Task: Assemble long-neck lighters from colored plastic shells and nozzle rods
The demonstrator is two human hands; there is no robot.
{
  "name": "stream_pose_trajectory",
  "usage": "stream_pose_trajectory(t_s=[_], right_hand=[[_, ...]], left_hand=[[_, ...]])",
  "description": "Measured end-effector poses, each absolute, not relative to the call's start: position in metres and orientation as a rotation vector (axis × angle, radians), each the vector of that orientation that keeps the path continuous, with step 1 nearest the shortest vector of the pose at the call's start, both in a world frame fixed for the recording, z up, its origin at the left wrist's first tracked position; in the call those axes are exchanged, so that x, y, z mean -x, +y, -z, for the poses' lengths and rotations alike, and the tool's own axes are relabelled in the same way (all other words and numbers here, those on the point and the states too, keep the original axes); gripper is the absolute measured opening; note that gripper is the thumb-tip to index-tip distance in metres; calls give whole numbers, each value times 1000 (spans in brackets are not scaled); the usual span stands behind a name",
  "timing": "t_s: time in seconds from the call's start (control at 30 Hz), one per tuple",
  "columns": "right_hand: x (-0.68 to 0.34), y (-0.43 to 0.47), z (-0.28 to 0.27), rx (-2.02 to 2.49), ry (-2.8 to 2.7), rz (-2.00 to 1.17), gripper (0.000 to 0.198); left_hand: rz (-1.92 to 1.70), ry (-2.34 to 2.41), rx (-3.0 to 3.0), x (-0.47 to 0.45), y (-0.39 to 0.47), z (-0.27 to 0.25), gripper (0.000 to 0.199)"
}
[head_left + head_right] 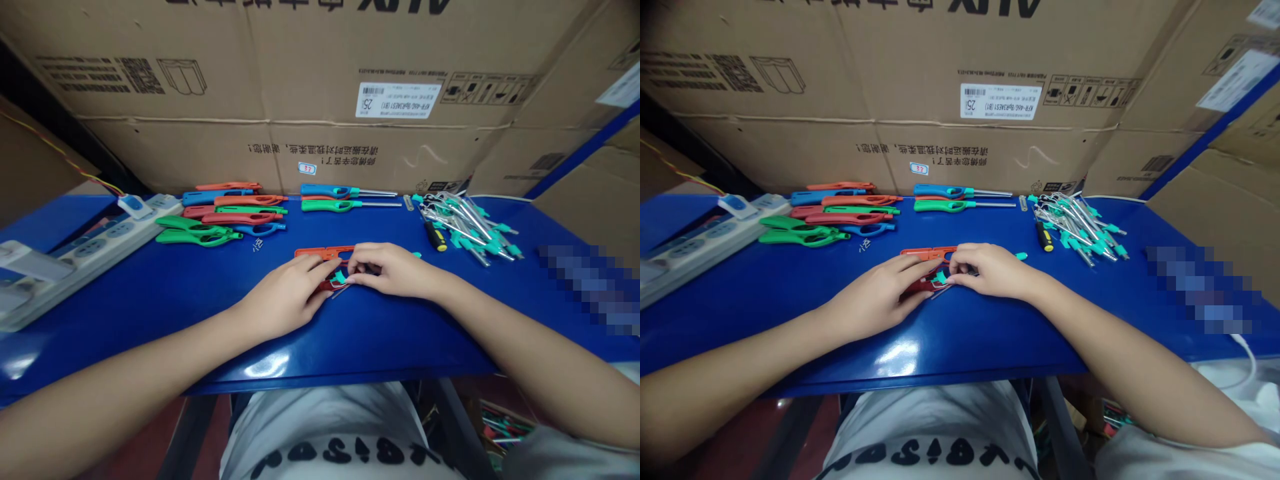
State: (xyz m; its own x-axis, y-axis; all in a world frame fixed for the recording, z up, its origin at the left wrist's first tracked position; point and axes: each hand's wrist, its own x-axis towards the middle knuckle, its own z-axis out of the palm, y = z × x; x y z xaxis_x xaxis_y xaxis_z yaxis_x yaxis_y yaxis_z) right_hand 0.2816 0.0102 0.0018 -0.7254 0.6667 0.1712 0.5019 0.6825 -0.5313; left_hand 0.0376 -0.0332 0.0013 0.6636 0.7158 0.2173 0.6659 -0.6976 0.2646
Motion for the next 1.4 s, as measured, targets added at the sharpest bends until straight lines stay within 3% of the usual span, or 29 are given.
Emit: stream_pose_trajectory(t_s=[0.5, 0.87, 1.4], right_hand=[[-281, 7, 0, 866, -2605, -547, 20], [-281, 6, -2, 758, -2637, -589, 23], [-281, 5, -4, 801, -2686, -607, 12]], left_hand=[[-661, 1113, -2294, -42, -26, 1, 23], [-634, 1151, -2316, -43, -27, 3, 8], [-618, 1250, -2376, -43, -28, 3, 18]])
